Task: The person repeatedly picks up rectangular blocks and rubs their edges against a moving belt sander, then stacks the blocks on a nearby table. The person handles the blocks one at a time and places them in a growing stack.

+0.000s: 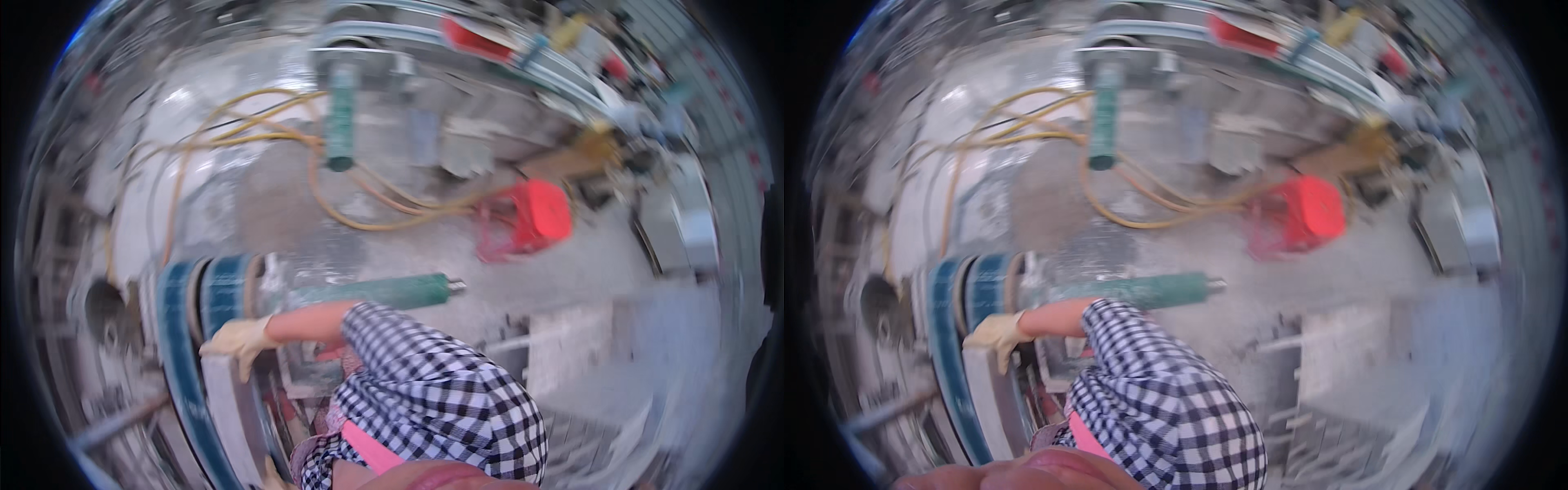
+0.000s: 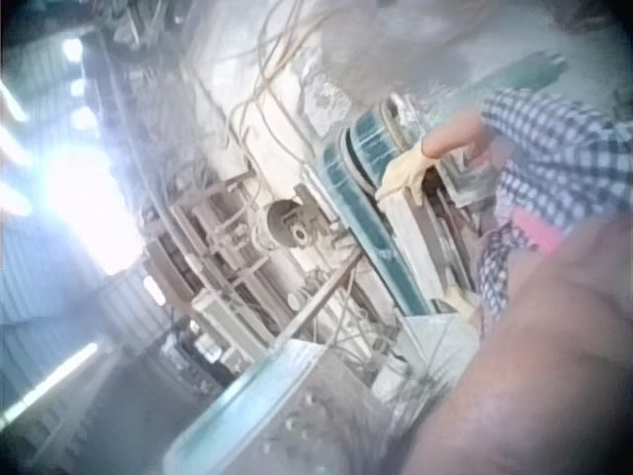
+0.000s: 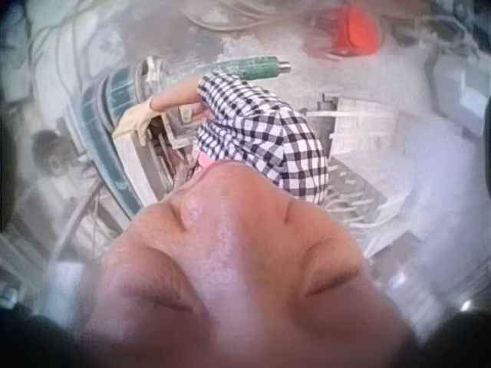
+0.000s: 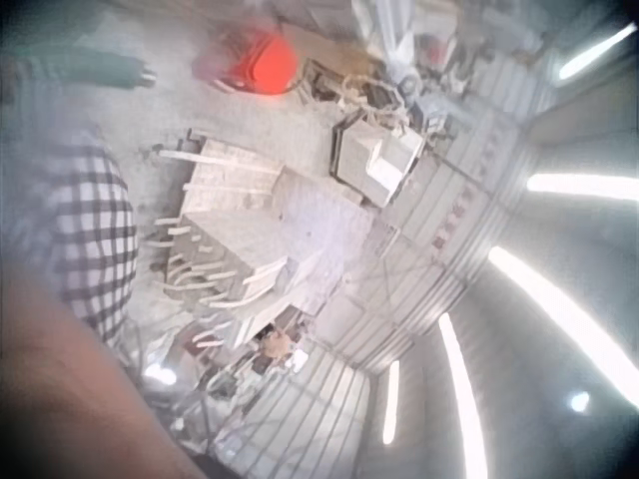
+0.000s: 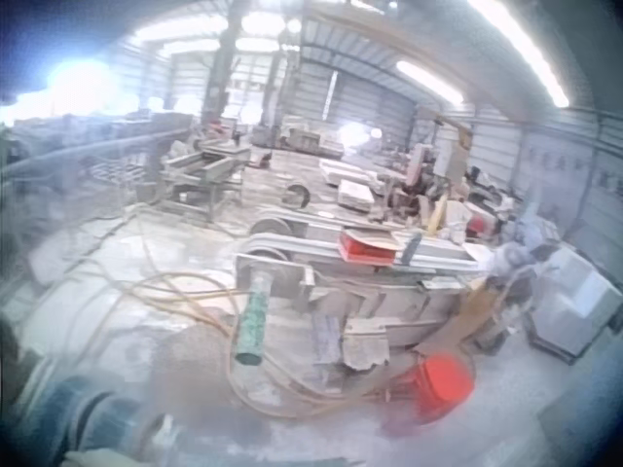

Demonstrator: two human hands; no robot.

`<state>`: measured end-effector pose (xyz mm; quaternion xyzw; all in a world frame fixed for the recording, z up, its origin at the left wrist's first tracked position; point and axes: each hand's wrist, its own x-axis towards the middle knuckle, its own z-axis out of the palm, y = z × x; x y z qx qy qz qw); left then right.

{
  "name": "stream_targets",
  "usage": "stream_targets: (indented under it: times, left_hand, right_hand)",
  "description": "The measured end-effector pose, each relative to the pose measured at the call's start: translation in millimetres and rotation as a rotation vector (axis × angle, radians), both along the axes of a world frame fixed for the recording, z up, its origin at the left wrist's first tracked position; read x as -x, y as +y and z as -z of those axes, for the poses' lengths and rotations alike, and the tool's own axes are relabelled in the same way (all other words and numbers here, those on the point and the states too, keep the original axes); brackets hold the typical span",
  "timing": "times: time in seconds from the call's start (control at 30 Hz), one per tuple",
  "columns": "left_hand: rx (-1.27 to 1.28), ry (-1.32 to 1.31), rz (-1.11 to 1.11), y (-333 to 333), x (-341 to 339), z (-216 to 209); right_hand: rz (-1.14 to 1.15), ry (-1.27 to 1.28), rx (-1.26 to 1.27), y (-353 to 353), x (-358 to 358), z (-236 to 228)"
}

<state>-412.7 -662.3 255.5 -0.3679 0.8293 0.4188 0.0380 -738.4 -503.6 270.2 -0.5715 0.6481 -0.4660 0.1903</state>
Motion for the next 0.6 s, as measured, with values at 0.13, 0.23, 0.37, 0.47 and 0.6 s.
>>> stream_targets:
  times: [0.13,0.23,0.37,0.47,0.6]
  left_hand:
    - [0.017,0.077,-0.218,-82,-91,-26]
    - [-0.068,0.078,-0.368,-102,-117,-13]
    - [0.03,0.066,-0.478,-103,-112,12]
    - [-0.185,0.261,-0.61,-98,-109,33]
    - [-0.304,0.453,-0.713,-94,-103,41]
  right_hand:
    - [-0.198,-0.095,-0.068,-48,-23,-25]
    - [-0.1,-0.113,-0.213,-71,-38,-37]
    - [-0.168,-0.084,-0.196,-67,-29,-54]
    - [-0.198,-0.155,-0.211,-54,-18,-56]
    - [-0.226,-0.056,-0.14,-60,-17,-49]
